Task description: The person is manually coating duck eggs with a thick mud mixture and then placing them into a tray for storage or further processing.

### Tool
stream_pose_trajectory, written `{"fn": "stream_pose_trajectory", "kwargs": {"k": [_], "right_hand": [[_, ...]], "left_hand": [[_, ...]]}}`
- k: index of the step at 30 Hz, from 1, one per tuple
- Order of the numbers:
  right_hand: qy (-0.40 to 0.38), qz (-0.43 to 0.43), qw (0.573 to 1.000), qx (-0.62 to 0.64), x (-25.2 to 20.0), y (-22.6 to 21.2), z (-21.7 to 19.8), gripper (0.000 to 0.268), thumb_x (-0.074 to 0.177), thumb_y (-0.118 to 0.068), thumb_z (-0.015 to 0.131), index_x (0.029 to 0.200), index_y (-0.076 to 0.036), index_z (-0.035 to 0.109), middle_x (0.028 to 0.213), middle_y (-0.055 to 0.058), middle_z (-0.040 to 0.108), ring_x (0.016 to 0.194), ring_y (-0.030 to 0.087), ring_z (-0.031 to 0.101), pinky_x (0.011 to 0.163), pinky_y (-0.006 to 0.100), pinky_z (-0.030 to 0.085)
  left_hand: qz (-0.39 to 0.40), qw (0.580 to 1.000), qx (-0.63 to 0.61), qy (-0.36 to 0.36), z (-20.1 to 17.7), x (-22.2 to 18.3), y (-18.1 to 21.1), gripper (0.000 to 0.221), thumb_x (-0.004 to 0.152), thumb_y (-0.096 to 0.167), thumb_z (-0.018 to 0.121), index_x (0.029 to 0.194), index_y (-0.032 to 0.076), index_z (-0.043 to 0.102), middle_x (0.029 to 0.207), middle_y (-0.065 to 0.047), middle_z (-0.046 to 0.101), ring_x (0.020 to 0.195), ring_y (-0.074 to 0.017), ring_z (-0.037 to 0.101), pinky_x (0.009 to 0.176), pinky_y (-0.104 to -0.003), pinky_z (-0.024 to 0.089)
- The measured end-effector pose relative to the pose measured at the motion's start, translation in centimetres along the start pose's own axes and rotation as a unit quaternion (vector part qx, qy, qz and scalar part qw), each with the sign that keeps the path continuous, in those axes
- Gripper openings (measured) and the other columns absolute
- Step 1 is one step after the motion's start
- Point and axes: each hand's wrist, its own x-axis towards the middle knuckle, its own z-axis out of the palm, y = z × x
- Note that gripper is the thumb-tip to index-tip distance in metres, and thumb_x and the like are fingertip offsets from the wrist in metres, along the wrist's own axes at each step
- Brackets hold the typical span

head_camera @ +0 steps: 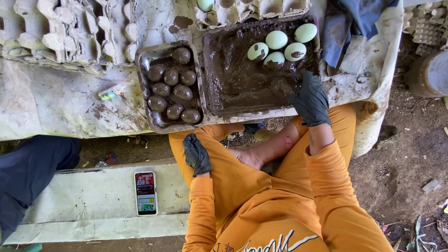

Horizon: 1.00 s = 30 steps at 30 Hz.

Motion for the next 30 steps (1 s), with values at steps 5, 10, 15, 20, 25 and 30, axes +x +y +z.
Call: {"fn": "stream_pose_trajectory", "kwargs": {"k": [5,10,15,20,25,30], "right_hand": [[-0.114,0.036,0.992,-0.036,-0.2,0.2,4.1,0.069,0.08,-0.045,0.075,0.133,-0.012,0.049,0.107,0.023,0.066,0.109,0.045,0.065,0.093,0.058,0.053],[-0.057,0.023,0.997,0.05,1.6,-2.1,5.7,0.037,0.083,-0.018,0.072,0.115,-0.007,0.056,0.102,0.022,0.064,0.103,0.045,0.064,0.087,0.054,0.055],[0.001,-0.034,0.996,0.08,2.6,-5.0,3.9,0.036,0.089,-0.016,0.063,0.125,-0.015,0.067,0.097,0.016,0.067,0.091,0.04,0.069,0.077,0.047,0.06],[-0.097,-0.041,0.991,0.086,2.6,-8.5,1.8,0.051,0.086,-0.02,0.062,0.136,-0.011,0.062,0.09,0.023,0.069,0.085,0.043,0.07,0.072,0.052,0.059],[-0.263,-0.039,0.957,0.114,1.3,-9.6,-1.8,0.061,0.087,-0.016,0.05,0.148,-0.021,0.054,0.112,0.032,0.069,0.103,0.053,0.065,0.087,0.064,0.053],[-0.075,0.023,0.994,0.075,2.4,-2.1,1.2,0.05,0.088,-0.023,0.066,0.138,-0.026,0.065,0.099,0.014,0.074,0.092,0.039,0.072,0.075,0.052,0.06]], "left_hand": [[-0.018,1.0,0.02,-0.015,0.9,-0.7,-1.6,0.022,0.098,0.036,0.069,0.116,0.023,0.07,0.089,-0.005,0.076,0.077,-0.0348,0.072,0.056,-0.044,0.06],[-0.017,1.0,0.004,-0.017,0.3,-0.2,-0.5,0.02,0.098,0.029,0.071,0.114,0.017,0.07,0.087,-0.013,0.076,0.076,-0.0419,0.069,0.052,-0.05,0.058],[-0.037,0.999,0.004,-0.015,1.8,-0.7,-1.7,0.02,0.096,0.03,0.073,0.112,0.019,0.07,0.083,-0.012,0.076,0.073,-0.0416,0.069,0.048,-0.049,0.057],[-0.029,0.999,0.021,-0.018,0.8,0.0,-0.6,0.021,0.097,0.031,0.072,0.113,0.018,0.07,0.082,-0.011,0.075,0.071,-0.0404,0.07,0.048,-0.049,0.057],[-0.029,0.999,0.042,-0.02,0.3,0.1,0.1,0.02,0.097,0.031,0.072,0.112,0.019,0.07,0.08,-0.009,0.074,0.071,-0.0373,0.072,0.053,-0.049,0.059],[-0.024,0.999,0.023,-0.033,0.4,0.3,0.2,0.018,0.098,0.028,0.071,0.111,0.016,0.07,0.08,-0.014,0.074,0.072,-0.0437,0.069,0.05,-0.052,0.057]]}}
